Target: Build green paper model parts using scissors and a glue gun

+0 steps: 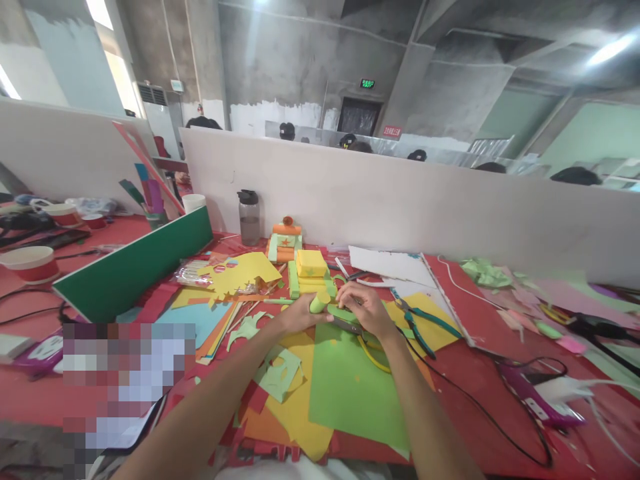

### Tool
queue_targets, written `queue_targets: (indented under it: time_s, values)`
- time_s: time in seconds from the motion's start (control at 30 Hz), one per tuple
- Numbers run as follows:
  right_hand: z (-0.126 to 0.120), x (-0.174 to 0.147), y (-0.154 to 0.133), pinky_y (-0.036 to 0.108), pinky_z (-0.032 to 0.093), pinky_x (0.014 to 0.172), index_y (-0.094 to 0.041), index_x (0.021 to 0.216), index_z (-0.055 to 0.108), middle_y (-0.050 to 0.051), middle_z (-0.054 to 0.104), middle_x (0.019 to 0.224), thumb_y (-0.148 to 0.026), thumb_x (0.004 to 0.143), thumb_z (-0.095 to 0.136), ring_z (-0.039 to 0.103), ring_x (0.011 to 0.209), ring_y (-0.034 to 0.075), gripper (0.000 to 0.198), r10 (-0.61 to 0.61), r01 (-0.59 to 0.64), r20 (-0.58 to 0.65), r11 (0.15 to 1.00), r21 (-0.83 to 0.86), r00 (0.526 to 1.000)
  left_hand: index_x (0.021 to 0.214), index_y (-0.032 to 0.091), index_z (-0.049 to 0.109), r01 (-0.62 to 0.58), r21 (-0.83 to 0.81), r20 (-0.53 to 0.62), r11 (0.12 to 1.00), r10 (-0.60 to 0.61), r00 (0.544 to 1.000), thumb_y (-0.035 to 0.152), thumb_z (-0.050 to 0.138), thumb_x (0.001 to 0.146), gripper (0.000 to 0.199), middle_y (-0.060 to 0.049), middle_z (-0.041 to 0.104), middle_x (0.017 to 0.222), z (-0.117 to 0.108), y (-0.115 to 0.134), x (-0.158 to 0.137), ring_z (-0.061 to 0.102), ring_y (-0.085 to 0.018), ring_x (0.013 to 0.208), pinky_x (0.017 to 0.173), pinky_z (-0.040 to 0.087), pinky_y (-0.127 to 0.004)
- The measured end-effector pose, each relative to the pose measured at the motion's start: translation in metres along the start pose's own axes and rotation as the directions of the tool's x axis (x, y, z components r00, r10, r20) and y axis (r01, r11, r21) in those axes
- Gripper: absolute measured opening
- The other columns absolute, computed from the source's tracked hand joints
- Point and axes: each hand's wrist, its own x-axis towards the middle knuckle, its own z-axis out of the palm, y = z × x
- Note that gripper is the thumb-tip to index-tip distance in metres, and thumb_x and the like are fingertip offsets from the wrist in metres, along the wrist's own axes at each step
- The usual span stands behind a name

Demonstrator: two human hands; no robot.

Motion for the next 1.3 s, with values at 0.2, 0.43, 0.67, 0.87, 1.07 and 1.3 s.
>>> queue_targets:
  time_s: [0.2,0.43,0.67,0.87,1.07,1.3]
  values:
    - [0.005,0.001,0.007,0.036,0.052,0.082,-0.022,0.084,0.074,0.006,0.072,0.091,-0.039,0.095,0.061,0.067,0.087,0.022,0.024,-0.003,0.0,-0.039,0.998,-0.061,0.999,0.081,0.016,0.055,0.01,0.01,-0.047,1.0,-0.009,0.999,0.051,0.077,0.071,0.043,0.003,0.053,0.075,0.0,-0.003,0.001,0.048,-0.012,0.069,0.064,0.041,-0.024]
    - [0.007,0.0,0.006,0.033,0.052,0.073,-0.022,0.074,0.073,0.005,0.07,0.083,-0.039,0.089,0.069,0.066,0.079,0.02,0.023,0.016,-0.026,-0.136,0.997,-0.073,0.991,0.084,0.015,0.054,0.055,-0.16,-0.061,0.986,-0.066,0.996,0.056,0.074,0.075,0.047,0.001,0.058,0.07,0.0,0.006,-0.001,0.054,-0.01,0.06,0.056,0.043,-0.024]
    - [0.008,0.0,0.01,0.029,0.05,0.062,-0.02,0.087,0.075,0.006,0.069,0.086,-0.045,0.101,0.047,0.063,0.073,0.019,0.04,0.098,-0.101,-0.097,0.995,-0.024,0.99,0.085,0.014,0.053,0.066,-0.239,-0.042,0.969,-0.078,0.996,0.057,0.067,0.082,0.045,0.0,0.059,0.074,0.0,0.008,-0.004,0.054,-0.008,0.054,0.051,0.044,-0.022]
    - [0.018,0.002,0.011,0.036,0.053,0.088,-0.025,0.115,0.073,0.007,0.07,0.117,-0.035,0.093,0.063,0.064,0.108,0.024,0.026,0.019,-0.034,-0.097,0.987,-0.157,0.995,0.096,0.016,0.053,0.105,-0.205,0.018,0.973,-0.103,0.995,0.056,0.07,0.08,0.047,0.001,0.06,0.074,0.002,0.008,-0.003,0.055,-0.009,0.053,0.047,0.044,-0.022]
    - [0.023,0.003,0.01,0.037,0.052,0.089,-0.027,0.106,0.078,0.006,0.075,0.108,-0.025,0.091,0.064,0.066,0.101,0.023,0.02,-0.021,-0.001,-0.103,0.977,-0.211,0.994,0.1,0.015,0.054,0.101,-0.146,0.007,0.984,-0.101,0.995,0.051,0.071,0.08,0.044,0.003,0.059,0.071,0.005,0.007,-0.002,0.052,-0.008,0.051,0.047,0.043,-0.02]
    - [0.024,0.003,0.009,0.033,0.055,0.075,-0.026,0.101,0.078,0.006,0.075,0.1,-0.025,0.089,0.066,0.067,0.091,0.022,0.017,0.014,-0.034,-0.132,0.988,-0.149,0.991,0.108,0.016,0.054,0.1,0.004,-0.076,0.995,-0.1,0.992,0.048,0.067,0.084,0.042,0.001,0.059,0.074,0.009,0.003,-0.002,0.053,-0.011,0.054,0.05,0.044,-0.024]
